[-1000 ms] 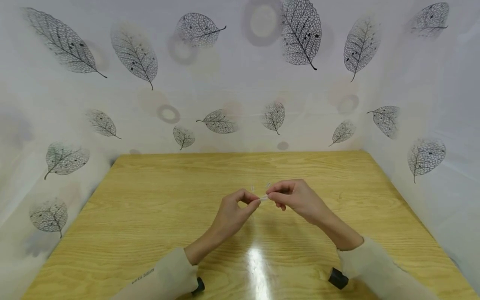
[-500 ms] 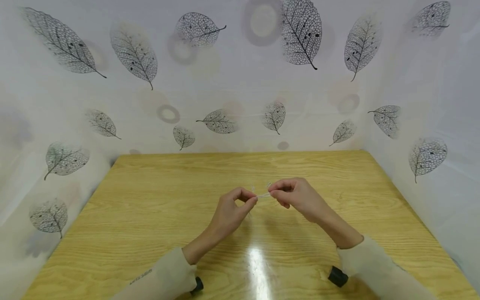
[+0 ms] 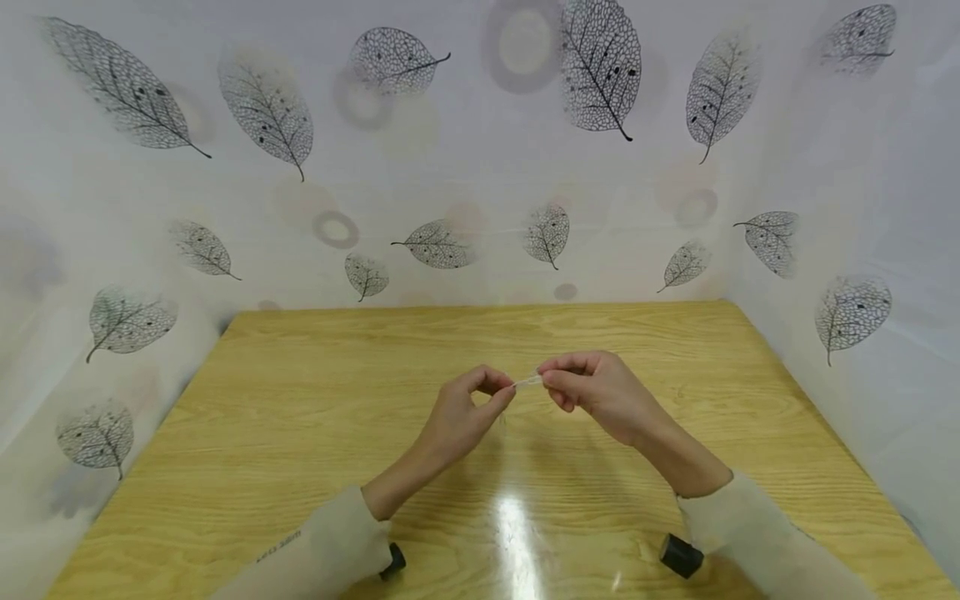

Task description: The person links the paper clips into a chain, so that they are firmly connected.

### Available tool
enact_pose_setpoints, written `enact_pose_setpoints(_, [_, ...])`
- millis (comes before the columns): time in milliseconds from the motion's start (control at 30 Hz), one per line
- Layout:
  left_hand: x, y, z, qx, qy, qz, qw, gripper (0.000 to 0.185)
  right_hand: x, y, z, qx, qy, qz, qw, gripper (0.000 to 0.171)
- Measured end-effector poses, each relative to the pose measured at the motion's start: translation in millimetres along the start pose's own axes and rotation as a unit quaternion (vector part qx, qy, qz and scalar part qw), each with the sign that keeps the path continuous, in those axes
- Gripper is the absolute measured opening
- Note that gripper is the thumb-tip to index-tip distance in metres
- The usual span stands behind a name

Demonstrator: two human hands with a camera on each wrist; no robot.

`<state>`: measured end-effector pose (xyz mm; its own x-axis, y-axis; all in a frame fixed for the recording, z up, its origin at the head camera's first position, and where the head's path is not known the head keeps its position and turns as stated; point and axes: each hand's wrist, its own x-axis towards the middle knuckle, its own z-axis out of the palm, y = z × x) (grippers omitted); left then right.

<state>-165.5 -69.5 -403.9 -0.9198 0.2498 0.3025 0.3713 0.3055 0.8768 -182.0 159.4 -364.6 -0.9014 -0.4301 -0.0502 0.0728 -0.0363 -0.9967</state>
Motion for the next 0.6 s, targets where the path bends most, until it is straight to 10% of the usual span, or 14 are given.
enact_pose_setpoints(600, [6.8,10.0,-1.2,-0.029,-0.015,0.001,0.9994,0.022,0.8,-2.2,6.9,-0.012,-0.004,-0.019,1.000,0.018])
